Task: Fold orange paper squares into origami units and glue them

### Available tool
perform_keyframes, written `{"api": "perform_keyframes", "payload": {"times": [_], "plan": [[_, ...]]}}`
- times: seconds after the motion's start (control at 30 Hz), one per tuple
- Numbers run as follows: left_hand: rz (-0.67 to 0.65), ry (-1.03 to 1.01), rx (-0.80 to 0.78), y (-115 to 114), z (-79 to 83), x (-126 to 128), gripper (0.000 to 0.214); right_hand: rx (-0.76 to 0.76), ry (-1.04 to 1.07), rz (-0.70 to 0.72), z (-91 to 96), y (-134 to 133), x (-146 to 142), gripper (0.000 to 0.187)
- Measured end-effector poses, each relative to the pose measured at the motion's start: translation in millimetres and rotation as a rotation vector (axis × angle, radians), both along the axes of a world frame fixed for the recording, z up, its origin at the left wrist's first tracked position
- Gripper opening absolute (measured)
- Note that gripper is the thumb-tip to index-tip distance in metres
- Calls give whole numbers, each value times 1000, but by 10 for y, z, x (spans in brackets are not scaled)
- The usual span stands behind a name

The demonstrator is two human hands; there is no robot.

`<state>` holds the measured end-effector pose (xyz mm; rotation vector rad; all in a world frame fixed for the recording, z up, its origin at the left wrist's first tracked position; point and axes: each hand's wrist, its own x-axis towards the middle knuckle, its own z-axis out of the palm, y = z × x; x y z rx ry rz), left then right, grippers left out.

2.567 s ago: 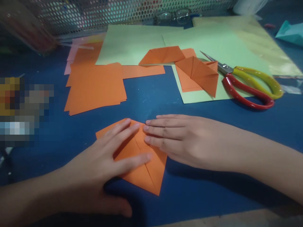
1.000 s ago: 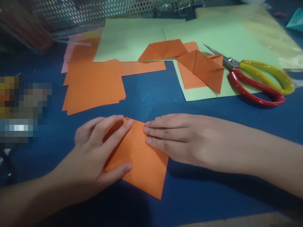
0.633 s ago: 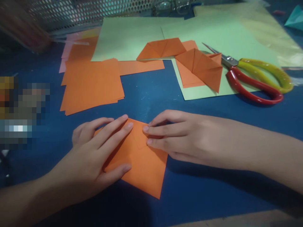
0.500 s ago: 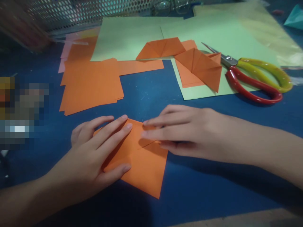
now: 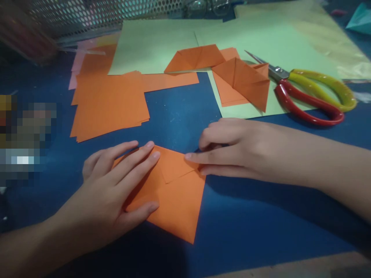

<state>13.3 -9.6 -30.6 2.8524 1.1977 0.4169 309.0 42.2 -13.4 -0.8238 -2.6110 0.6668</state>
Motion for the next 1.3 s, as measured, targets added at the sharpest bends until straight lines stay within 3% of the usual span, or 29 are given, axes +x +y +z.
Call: {"api": "perform_keyframes", "payload": {"times": [0.13, 0.3, 0.63, 0.97, 1.3], "plan": [[-5, 31, 7, 5, 25, 0, 53, 136, -33, 136, 7, 61, 36, 39], [-22, 71, 15, 16, 71, 3, 52, 177, -26, 209, 37, 95, 70, 29], [-21, 76, 10, 14, 84, 6, 52, 191, 30, 189, -12, 65, 41, 16], [-38, 43, 24, 12, 66, -3, 54, 431, -139, 160, -102, -10, -149, 35], [-57, 59, 4, 13, 77, -26, 56, 395, -242, 74, -125, -90, -359, 68]]}}
